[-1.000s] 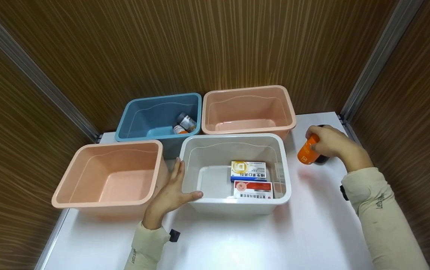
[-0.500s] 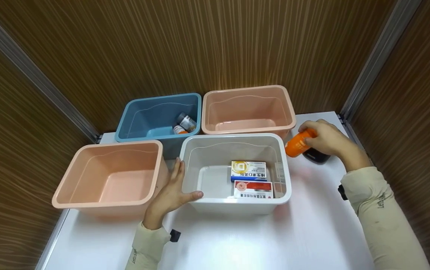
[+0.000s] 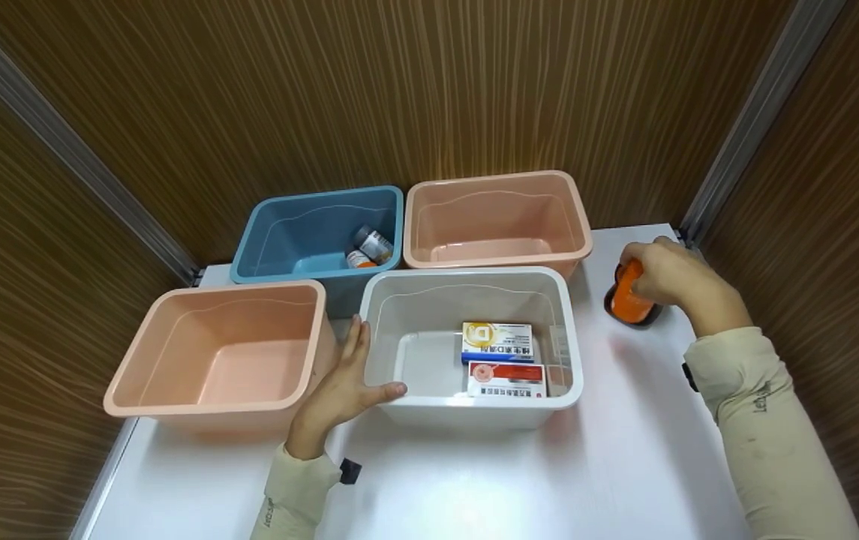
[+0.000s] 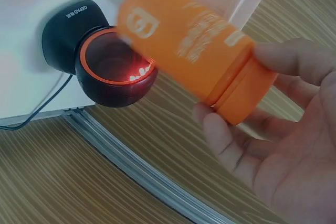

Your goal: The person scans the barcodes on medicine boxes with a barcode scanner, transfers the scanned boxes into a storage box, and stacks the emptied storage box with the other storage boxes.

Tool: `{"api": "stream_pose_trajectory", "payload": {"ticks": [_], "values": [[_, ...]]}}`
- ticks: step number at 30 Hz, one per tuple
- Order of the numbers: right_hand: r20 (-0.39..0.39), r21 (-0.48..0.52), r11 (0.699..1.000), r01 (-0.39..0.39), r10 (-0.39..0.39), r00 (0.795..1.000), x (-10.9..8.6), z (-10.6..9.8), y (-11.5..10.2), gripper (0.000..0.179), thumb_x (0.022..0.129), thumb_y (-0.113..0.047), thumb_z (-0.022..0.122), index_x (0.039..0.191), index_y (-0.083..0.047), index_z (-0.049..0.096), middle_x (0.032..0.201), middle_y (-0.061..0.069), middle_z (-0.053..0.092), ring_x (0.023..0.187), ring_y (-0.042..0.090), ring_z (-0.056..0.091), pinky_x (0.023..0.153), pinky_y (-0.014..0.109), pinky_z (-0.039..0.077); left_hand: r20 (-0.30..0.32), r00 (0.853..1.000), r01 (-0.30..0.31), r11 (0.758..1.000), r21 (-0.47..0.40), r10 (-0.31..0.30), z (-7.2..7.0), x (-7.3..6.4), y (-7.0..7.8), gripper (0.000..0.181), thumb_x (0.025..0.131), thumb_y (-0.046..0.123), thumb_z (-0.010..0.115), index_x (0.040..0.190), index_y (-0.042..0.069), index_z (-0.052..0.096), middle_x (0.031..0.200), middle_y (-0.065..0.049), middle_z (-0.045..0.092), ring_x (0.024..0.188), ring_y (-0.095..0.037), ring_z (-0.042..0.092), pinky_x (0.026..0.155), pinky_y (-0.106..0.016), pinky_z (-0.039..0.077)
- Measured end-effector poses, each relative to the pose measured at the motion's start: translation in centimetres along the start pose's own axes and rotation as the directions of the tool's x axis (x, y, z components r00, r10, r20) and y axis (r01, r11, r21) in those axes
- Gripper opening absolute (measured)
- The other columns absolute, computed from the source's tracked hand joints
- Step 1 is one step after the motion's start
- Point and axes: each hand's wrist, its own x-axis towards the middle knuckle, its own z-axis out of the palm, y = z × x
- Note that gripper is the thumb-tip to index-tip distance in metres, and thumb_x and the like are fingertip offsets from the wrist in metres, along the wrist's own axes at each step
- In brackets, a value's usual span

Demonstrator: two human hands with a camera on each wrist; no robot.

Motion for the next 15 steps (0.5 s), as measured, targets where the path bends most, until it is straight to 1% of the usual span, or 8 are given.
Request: {"api": "stream_pose_trajectory", "payload": {"ticks": [1, 4, 6, 7, 8, 10, 13, 15], "values": [[0.0, 0.015, 1.0, -0.001, 0.001, 1.0, 0.01, 0.01, -0.09, 0.04, 0.086, -0.002, 0.07, 0.124, 0.005, 0.061, 0.113, 0.035, 0.051, 0.097, 0.047, 0.05, 0.08, 0.061, 0.046, -0.002, 1.0, -0.001, 1.0, -0.004, 0.001, -0.01, 0.0, 0.0, 0.132, 0.072, 0.072, 0.077, 0.163, 0.012, 0.004, 0.168, 0.001, -0.014, 0.144, -0.038, 0.033, 0.106, -0.051, 0.042], [-0.008, 0.106, 0.994, 0.005, -0.004, 1.0, 0.05, 0.16, -0.31, 0.04, 0.09, -0.005, 0.07, 0.128, 0.002, 0.06, 0.116, 0.033, 0.054, 0.099, 0.045, 0.052, 0.078, 0.054, 0.049, -0.003, 1.0, -0.003, 1.0, -0.01, 0.003, -0.03, -0.01, 0.01, 0.132, 0.072, 0.072, 0.077, 0.163, 0.012, 0.003, 0.168, 0.001, -0.015, 0.144, -0.038, 0.032, 0.107, -0.051, 0.041], [-0.014, 0.164, 0.986, 0.005, -0.003, 1.0, 0.01, 0.25, -0.36, 0.043, 0.091, -0.007, 0.069, 0.132, 0.0, 0.058, 0.117, 0.031, 0.055, 0.099, 0.043, 0.053, 0.077, 0.049, 0.05, -0.002, 1.0, -0.003, 1.0, -0.013, 0.003, -0.04, -0.01, 0.01, 0.132, 0.072, 0.072, 0.077, 0.163, 0.012, 0.003, 0.168, 0.002, -0.015, 0.144, -0.038, 0.032, 0.107, -0.052, 0.041], [-0.014, 0.178, 0.984, 0.003, 0.0, 1.0, -0.05, 0.26, -0.35, 0.044, 0.092, -0.009, 0.069, 0.134, 0.0, 0.057, 0.118, 0.031, 0.056, 0.099, 0.042, 0.054, 0.077, 0.048, 0.051, -0.002, 1.0, -0.001, 1.0, -0.015, 0.001, -0.04, -0.01, 0.0, 0.132, 0.072, 0.072, 0.077, 0.163, 0.012, 0.003, 0.168, 0.002, -0.015, 0.144, -0.038, 0.031, 0.107, -0.052, 0.041], [-0.009, 0.182, 0.983, -0.001, 0.003, 1.0, -0.11, 0.24, -0.33, 0.046, 0.092, -0.01, 0.069, 0.135, 0.001, 0.055, 0.118, 0.031, 0.057, 0.099, 0.041, 0.054, 0.077, 0.048, 0.05, -0.001, 1.0, -0.002, 1.0, -0.013, 0.002, -0.04, 0.0, -0.01, 0.132, 0.072, 0.072, 0.077, 0.163, 0.012, 0.003, 0.168, 0.002, -0.015, 0.144, -0.038, 0.032, 0.107, -0.051, 0.041], [0.003, 0.154, 0.988, -0.019, 0.019, 1.0, -0.3, 0.12, -0.31, 0.05, 0.091, -0.013, 0.07, 0.136, 0.003, 0.054, 0.115, 0.032, 0.057, 0.096, 0.041, 0.055, 0.076, 0.049, 0.051, -0.003, 1.0, -0.006, 1.0, -0.013, 0.006, -0.06, -0.01, -0.04, 0.132, 0.072, 0.072, 0.077, 0.163, 0.012, 0.004, 0.168, 0.002, -0.014, 0.144, -0.038, 0.032, 0.107, -0.051, 0.041], [0.013, 0.088, 0.995, -0.041, 0.04, 0.999, -0.61, -0.2, -0.29, 0.05, 0.088, -0.013, 0.07, 0.132, 0.007, 0.056, 0.109, 0.032, 0.059, 0.09, 0.041, 0.056, 0.072, 0.052, 0.051, -0.005, 1.0, -0.015, 1.0, -0.009, 0.015, -0.1, -0.04, -0.06, 0.132, 0.072, 0.073, 0.076, 0.163, 0.011, 0.004, 0.168, 0.0, -0.013, 0.143, -0.039, 0.034, 0.106, -0.051, 0.042], [0.012, 0.073, 0.996, -0.054, 0.054, 0.998, -0.79, -0.43, -0.37, 0.049, 0.088, -0.014, 0.07, 0.13, 0.007, 0.056, 0.107, 0.033, 0.059, 0.088, 0.041, 0.056, 0.071, 0.053, 0.052, -0.006, 1.0, -0.016, 1.0, -0.008, 0.016, -0.13, -0.08, -0.06, 0.131, 0.072, 0.073, 0.076, 0.163, 0.011, 0.004, 0.168, -0.001, -0.013, 0.142, -0.039, 0.035, 0.106, -0.051, 0.042]]}}
